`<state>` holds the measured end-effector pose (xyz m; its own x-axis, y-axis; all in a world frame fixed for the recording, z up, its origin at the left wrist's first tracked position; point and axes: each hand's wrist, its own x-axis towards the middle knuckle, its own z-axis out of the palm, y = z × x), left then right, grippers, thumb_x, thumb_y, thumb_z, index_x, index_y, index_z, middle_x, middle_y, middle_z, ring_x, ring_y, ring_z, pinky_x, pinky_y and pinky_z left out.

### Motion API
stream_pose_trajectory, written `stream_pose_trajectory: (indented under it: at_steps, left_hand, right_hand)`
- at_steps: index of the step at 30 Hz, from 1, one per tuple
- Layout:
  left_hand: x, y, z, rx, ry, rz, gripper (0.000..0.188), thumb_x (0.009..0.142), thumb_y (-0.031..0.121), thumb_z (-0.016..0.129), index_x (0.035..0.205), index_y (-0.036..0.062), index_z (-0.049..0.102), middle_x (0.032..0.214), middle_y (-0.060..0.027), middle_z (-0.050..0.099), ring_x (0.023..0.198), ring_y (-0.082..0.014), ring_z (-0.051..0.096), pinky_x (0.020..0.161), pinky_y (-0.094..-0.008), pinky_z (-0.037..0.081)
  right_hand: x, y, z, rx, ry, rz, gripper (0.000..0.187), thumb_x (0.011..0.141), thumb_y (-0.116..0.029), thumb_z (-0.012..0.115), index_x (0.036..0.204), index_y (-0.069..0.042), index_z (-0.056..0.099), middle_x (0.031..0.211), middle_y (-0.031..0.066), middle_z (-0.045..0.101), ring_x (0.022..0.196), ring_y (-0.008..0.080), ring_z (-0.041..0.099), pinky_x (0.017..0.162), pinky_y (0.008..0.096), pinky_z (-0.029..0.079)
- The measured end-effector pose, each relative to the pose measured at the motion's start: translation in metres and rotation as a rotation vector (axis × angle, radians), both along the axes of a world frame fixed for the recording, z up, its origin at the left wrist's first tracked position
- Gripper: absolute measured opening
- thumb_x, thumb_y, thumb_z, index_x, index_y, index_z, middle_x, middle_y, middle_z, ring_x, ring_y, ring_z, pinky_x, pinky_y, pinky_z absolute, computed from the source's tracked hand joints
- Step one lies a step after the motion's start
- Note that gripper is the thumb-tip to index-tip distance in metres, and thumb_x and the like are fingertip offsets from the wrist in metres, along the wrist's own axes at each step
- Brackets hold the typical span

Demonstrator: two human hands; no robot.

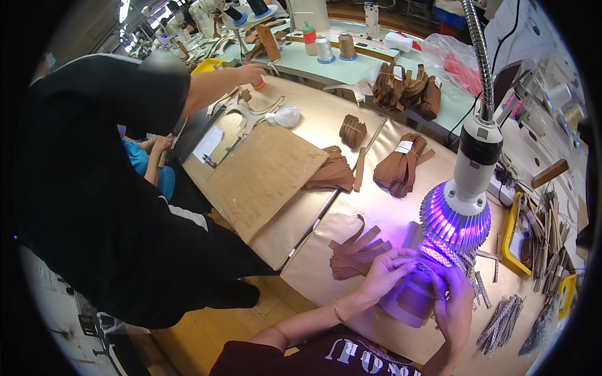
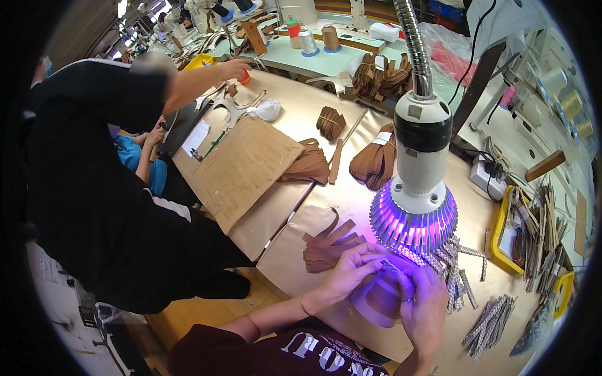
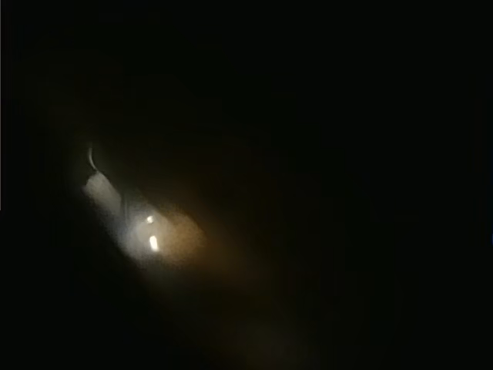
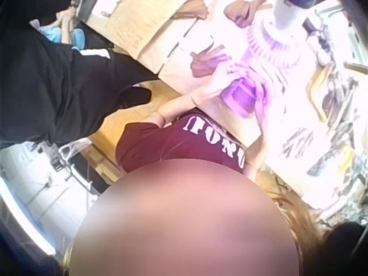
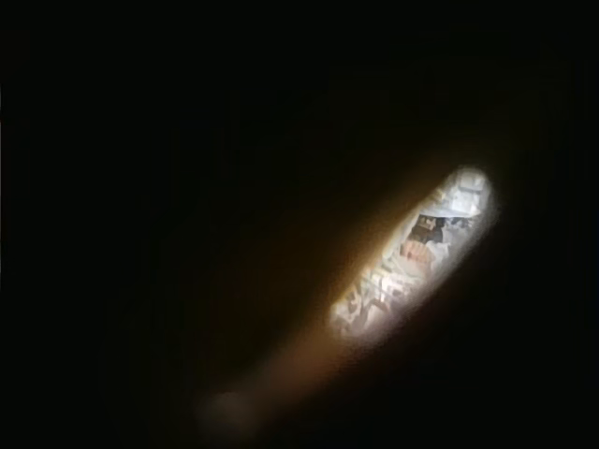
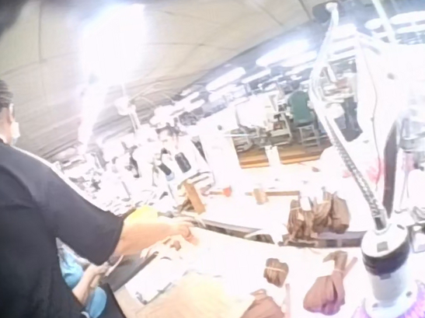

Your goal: The person repeatedly picks up braided strips and brown leather pieces from a workbench, wraps the braids around a cylindrical form under a UV lamp, and secures them with the leather pieces. The person continues this process, stacking completed braided sections on the form.

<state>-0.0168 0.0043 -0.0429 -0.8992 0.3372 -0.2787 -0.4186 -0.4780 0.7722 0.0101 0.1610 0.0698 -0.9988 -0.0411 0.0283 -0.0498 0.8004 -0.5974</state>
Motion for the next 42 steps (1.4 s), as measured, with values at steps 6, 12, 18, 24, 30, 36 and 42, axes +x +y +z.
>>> stream_pose_trajectory:
  at_steps: [6, 12, 18, 24, 30, 36, 42]
  left_hand:
    - [0.0, -0.002, 0.004, 0.056, -0.034, 0.003, 0.03, 0.095, 0.001, 0.058, 0.124, -0.001, 0.054, 0.108, -0.009, 0.068, 0.097, -0.0095, 0.064, 0.086, -0.0221, 0.052]
    - [0.006, -0.001, 0.007, 0.086, -0.067, 0.112, 0.034, 0.092, -0.001, 0.059, 0.126, -0.0005, 0.053, 0.108, -0.0102, 0.068, 0.096, -0.0108, 0.064, 0.085, -0.023, 0.052]
    - [0.006, -0.005, 0.011, 0.064, -0.05, 0.119, 0.035, 0.091, -0.004, 0.06, 0.124, -0.0014, 0.048, 0.104, -0.0106, 0.068, 0.092, -0.0109, 0.064, 0.081, -0.023, 0.053]
    - [0.006, -0.007, 0.017, 0.075, 0.011, 0.123, 0.035, 0.092, -0.005, 0.06, 0.123, -0.002, 0.045, 0.101, -0.0108, 0.068, 0.089, -0.0096, 0.064, 0.078, -0.0212, 0.052]
    - [0.006, -0.005, 0.022, 0.028, 0.019, 0.142, 0.034, 0.092, -0.004, 0.06, 0.122, -0.0022, 0.045, 0.103, -0.0122, 0.069, 0.088, -0.0094, 0.064, 0.078, -0.0211, 0.051]
    - [0.004, -0.005, 0.023, 0.065, 0.025, 0.153, 0.034, 0.092, -0.004, 0.06, 0.123, -0.0024, 0.044, 0.102, -0.0126, 0.069, 0.089, -0.0096, 0.064, 0.078, -0.0215, 0.051]
    - [0.004, -0.005, 0.022, 0.048, 0.041, 0.15, 0.036, 0.093, -0.004, 0.059, 0.125, -0.0029, 0.044, 0.102, -0.0123, 0.069, 0.089, -0.0095, 0.064, 0.08, -0.0221, 0.052]
  right_hand:
    - [-0.009, 0.0, -0.008, -0.067, 0.0, 0.007, 0.015, 0.088, -0.012, 0.066, 0.093, 0.0, 0.058, 0.08, 0.0156, 0.061, 0.072, 0.0332, 0.057, 0.067, 0.0417, 0.044]
    - [-0.01, 0.003, -0.021, -0.213, -0.033, -0.046, 0.023, 0.086, -0.016, 0.07, 0.095, -0.001, 0.054, 0.081, 0.017, 0.065, 0.072, 0.0361, 0.062, 0.062, 0.0434, 0.048]
    - [-0.01, 0.005, -0.014, -0.196, 0.013, 0.022, 0.025, 0.087, -0.014, 0.07, 0.104, -0.002, 0.056, 0.078, 0.014, 0.064, 0.069, 0.0308, 0.063, 0.062, 0.0403, 0.049]
    - [-0.014, 0.006, -0.016, -0.221, -0.057, 0.024, 0.026, 0.087, -0.011, 0.069, 0.105, -0.002, 0.054, 0.078, 0.0124, 0.063, 0.07, 0.0282, 0.063, 0.063, 0.0386, 0.049]
    - [-0.014, 0.01, -0.018, -0.384, -0.084, -0.01, 0.024, 0.088, -0.008, 0.068, 0.104, -0.002, 0.052, 0.077, 0.0113, 0.063, 0.068, 0.0204, 0.063, 0.061, 0.0324, 0.05]
    - [-0.015, 0.009, -0.016, -0.397, -0.123, -0.031, 0.025, 0.089, -0.007, 0.067, 0.105, -0.002, 0.049, 0.074, 0.0102, 0.063, 0.064, 0.018, 0.062, 0.059, 0.031, 0.05]
    - [-0.015, 0.014, -0.021, -0.43, -0.114, -0.026, 0.026, 0.089, -0.009, 0.068, 0.104, -0.003, 0.048, 0.073, 0.0099, 0.063, 0.063, 0.0186, 0.063, 0.058, 0.0306, 0.049]
